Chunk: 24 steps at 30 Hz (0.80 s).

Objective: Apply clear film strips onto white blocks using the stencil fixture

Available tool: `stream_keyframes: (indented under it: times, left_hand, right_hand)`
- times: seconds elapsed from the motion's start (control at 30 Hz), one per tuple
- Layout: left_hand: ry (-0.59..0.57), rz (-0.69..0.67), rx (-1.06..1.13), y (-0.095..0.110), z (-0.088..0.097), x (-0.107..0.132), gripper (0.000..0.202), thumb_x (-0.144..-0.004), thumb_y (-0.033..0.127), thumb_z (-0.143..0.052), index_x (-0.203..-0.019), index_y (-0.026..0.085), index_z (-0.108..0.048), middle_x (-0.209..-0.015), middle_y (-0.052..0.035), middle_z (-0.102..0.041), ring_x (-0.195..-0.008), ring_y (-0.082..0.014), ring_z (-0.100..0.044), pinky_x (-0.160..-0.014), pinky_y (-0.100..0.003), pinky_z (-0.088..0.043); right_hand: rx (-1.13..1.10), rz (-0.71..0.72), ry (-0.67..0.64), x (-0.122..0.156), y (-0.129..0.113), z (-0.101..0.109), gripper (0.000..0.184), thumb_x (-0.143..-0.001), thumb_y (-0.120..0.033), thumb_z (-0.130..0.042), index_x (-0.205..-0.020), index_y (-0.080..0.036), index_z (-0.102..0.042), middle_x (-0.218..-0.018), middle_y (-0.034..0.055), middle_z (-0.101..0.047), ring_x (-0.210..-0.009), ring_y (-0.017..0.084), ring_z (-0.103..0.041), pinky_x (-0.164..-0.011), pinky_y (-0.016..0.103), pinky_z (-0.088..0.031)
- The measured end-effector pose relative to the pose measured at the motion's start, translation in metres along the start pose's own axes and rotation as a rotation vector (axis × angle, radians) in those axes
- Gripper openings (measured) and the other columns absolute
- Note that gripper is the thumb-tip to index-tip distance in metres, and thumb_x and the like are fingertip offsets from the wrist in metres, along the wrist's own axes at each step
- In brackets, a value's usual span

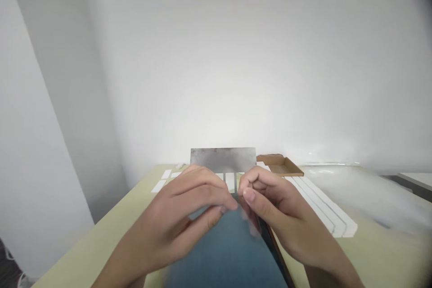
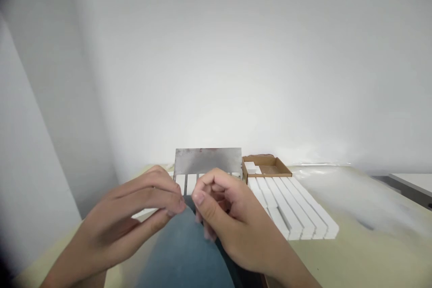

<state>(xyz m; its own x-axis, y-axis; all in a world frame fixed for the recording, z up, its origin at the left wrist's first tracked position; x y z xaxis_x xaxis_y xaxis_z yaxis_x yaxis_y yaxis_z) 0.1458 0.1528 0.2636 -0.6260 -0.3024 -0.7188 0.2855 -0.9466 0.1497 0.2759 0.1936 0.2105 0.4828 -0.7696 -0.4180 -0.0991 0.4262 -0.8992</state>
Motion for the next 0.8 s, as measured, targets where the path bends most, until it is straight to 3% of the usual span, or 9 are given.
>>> stream_keyframes:
  times: [0.13,0.23,0.33,0.5,0.63,0.8]
  left_hand:
    - [0.004,0.039,0.0,-0.005,0.002,0.001,0.031,-0.101,0.0,-0.052,-0.115,0.024,-0.066,-0.102,-0.0034,-0.067,-0.094,-0.0154,-0.063,-0.084,-0.028,-0.05]
    - [-0.021,0.05,0.019,-0.007,0.0,0.002,0.031,-0.102,0.0,-0.05,-0.116,0.023,-0.065,-0.103,-0.0029,-0.066,-0.096,-0.0144,-0.062,-0.086,-0.026,-0.049]
    - [-0.06,0.076,0.062,-0.009,-0.003,0.005,0.031,-0.102,0.0,-0.049,-0.117,0.023,-0.063,-0.107,-0.0034,-0.064,-0.099,-0.0144,-0.06,-0.087,-0.026,-0.049]
    - [-0.081,0.135,0.051,-0.012,-0.002,0.011,0.027,-0.104,0.004,-0.05,-0.111,0.025,-0.064,-0.122,-0.0058,-0.055,-0.109,-0.0159,-0.057,-0.086,-0.024,-0.049]
    - [-0.132,0.114,0.069,-0.006,0.0,0.01,0.026,-0.103,0.003,-0.051,-0.104,0.025,-0.066,-0.126,-0.006,-0.05,-0.112,-0.0165,-0.054,-0.092,-0.023,-0.049]
    - [-0.147,0.104,-0.023,-0.006,0.011,0.016,0.033,-0.1,-0.001,-0.049,-0.105,0.026,-0.066,-0.132,-0.0059,-0.046,-0.127,-0.019,-0.048,-0.106,-0.026,-0.045]
  right_hand:
    - [0.235,0.068,-0.054,0.0,-0.007,-0.002,0.024,-0.11,-0.044,-0.056,-0.116,-0.024,-0.067,-0.083,-0.0011,-0.066,-0.073,0.013,-0.064,-0.066,0.026,-0.048]
    - [0.351,0.105,-0.057,-0.001,-0.011,-0.001,0.031,-0.111,-0.042,-0.052,-0.097,-0.022,-0.07,-0.078,-0.0013,-0.067,-0.075,0.013,-0.063,-0.071,0.027,-0.048]
    - [0.332,0.071,-0.04,-0.003,-0.008,0.001,0.035,-0.11,-0.042,-0.054,-0.084,-0.021,-0.063,-0.073,-0.0021,-0.063,-0.073,0.013,-0.059,-0.069,0.026,-0.045]
    - [0.313,0.056,-0.043,-0.001,-0.008,0.002,0.04,-0.111,-0.048,-0.05,-0.082,-0.021,-0.054,-0.071,-0.0033,-0.051,-0.067,0.012,-0.048,-0.062,0.027,-0.038]
    - [0.298,0.103,0.005,0.002,-0.011,0.008,0.039,-0.112,-0.047,-0.049,-0.082,-0.022,-0.051,-0.073,-0.0033,-0.047,-0.067,0.012,-0.045,-0.062,0.027,-0.037]
    - [0.221,0.217,0.153,0.005,-0.013,0.02,0.034,-0.113,-0.043,-0.048,-0.086,-0.023,-0.05,-0.069,-0.005,-0.044,-0.06,0.011,-0.039,-0.055,0.026,-0.032]
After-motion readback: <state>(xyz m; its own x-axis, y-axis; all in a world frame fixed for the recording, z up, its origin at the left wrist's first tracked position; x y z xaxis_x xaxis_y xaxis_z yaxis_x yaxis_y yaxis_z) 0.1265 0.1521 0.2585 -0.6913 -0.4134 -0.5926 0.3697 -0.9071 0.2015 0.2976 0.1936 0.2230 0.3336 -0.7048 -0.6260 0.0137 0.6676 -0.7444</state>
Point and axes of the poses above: each hand's wrist, its own x-axis away from the middle knuckle, its own z-axis out of the back of the hand, y = z × x, the point moved 10 cm from there along -x, towards the middle knuckle
